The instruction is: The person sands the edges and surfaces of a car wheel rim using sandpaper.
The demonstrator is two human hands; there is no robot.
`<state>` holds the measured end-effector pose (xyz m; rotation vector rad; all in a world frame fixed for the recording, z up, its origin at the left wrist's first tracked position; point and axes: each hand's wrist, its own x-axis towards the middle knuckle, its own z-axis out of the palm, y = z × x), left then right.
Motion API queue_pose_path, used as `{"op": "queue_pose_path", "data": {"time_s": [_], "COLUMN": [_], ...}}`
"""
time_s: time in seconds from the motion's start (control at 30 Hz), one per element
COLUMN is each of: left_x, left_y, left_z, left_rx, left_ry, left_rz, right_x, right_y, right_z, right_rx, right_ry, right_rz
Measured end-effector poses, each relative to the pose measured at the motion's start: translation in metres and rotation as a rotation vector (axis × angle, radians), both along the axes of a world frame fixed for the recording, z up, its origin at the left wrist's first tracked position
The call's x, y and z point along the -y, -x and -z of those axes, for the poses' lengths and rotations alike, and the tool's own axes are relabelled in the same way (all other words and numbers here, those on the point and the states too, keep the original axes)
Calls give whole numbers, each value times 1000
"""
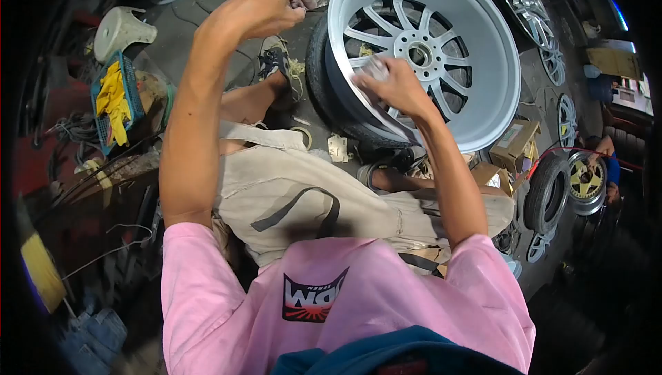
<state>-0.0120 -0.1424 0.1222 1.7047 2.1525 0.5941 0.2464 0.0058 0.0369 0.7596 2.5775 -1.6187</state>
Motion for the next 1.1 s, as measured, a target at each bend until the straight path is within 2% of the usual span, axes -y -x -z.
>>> {"op": "queue_pose_path", "data": {"time_s": [0.17, 0.3, 0.37, 0.4, 0.47, 0.57, 0.7, 0.77, 0.83, 0.93, 1.0, 1.1], "left_x": [-5, -3, -3, -2, -1, 5, 7, 7, 3, -6, -10, -11], "left_y": [-14, -12, -17, -23, -34, -62, -108, -118, -126, -139, -147, -125], "left_z": [1, 8, 11, 11, 21, 36, 41, 51, 46, 52, 56, 66], "left_rx": [47, 1, -22, -18, -49, -166, -181, -224, -239, -203, -27, -11], "left_ry": [35, 54, 45, 86, 125, 72, 41, -117, -67, -62, -23, -88], "left_rz": [22, 23, 24, 40, 95, 235, 307, 352, 392, 457, 557, 470], "right_x": [-9, -19, -34, -40, -47, -36, -8, 5, 9, 14, 18, 19], "right_y": [42, -27, -63, -73, -86, -91, -89, -86, -87, -87, -85, -80], "right_z": [26, -20, -25, -29, -37, -37, -47, -61, -63, -62, -58, -60], "right_rx": [-73, 216, 200, 204, 182, 11, 25, 80, -29, -51, -52, -71], "right_ry": [58, 6, -175, -175, -145, -76, -247, -233, -349, -432, -501, -459], "right_rz": [103, -205, -151, -145, 183, 257, 148, 130, 32, -96, -176, -161]}}
